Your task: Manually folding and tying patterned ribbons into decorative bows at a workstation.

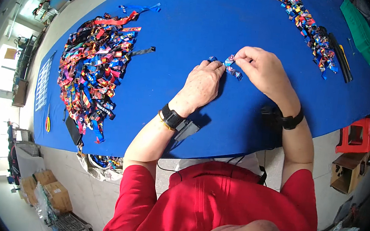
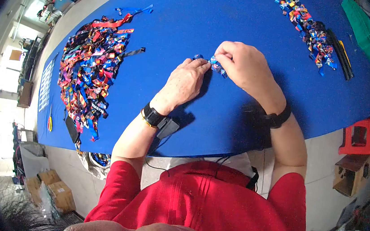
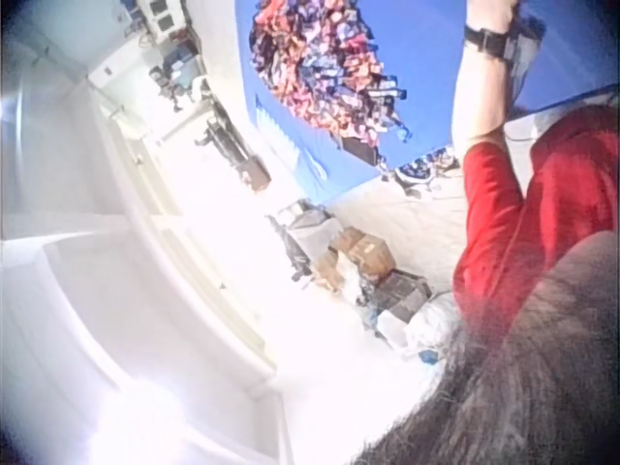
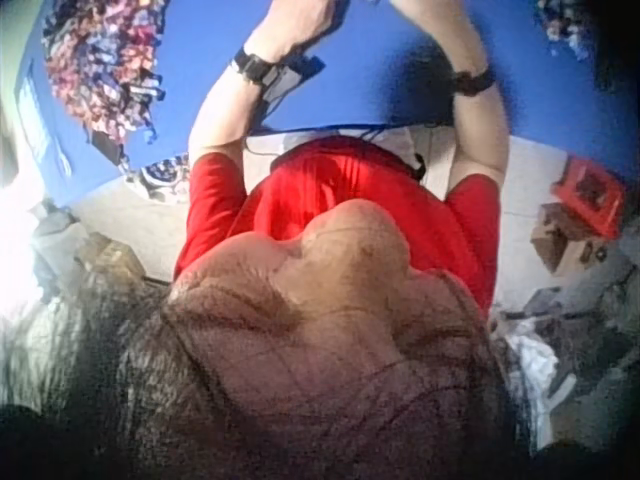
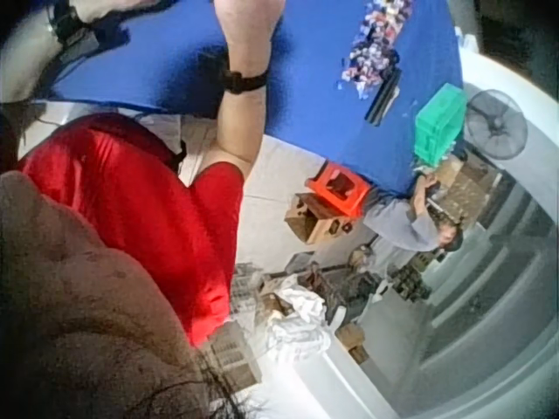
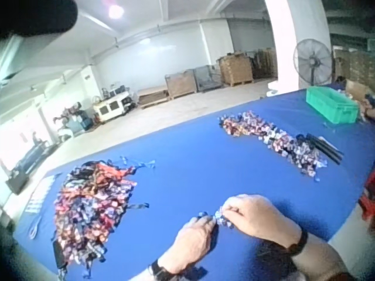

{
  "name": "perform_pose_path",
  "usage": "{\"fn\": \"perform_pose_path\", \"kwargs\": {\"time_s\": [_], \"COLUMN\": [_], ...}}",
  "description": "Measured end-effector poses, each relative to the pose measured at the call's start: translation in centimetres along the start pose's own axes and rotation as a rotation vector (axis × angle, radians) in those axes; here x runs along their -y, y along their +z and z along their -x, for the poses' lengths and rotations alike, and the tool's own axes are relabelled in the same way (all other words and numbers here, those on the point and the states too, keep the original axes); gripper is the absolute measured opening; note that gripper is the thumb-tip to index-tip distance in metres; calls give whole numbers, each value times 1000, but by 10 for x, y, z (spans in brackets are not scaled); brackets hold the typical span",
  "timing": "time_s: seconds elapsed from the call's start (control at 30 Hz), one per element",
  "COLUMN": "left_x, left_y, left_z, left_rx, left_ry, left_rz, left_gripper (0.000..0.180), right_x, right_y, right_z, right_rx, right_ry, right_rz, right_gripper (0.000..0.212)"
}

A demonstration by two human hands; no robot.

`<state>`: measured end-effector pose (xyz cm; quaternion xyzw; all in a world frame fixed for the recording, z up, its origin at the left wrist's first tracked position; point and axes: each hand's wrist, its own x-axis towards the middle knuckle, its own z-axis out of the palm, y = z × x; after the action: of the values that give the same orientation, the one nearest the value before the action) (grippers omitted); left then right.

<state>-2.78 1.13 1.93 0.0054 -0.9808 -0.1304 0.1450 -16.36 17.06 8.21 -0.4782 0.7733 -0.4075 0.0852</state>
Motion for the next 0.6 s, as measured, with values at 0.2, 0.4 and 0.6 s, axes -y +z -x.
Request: {"fn": "perform_pose_path", "kwargs": {"time_s": [0.2,0.4,0.6], "left_x": [-9,-12,-13], "left_y": [-2,-1,-1], "left_z": [-1,2,4], "left_rx": [-35,-57,-92], "left_ry": [-30,-89,-109], "left_rz": [7,71,73], "left_gripper": [38,40,43], "right_x": [-35,-40,-42], "right_y": [10,16,15], "right_z": [7,10,11], "right_rx": [137,222,203], "right_ry": [-192,-197,-283], "right_rz": [216,256,197], "right_gripper": [13,12,11]}}
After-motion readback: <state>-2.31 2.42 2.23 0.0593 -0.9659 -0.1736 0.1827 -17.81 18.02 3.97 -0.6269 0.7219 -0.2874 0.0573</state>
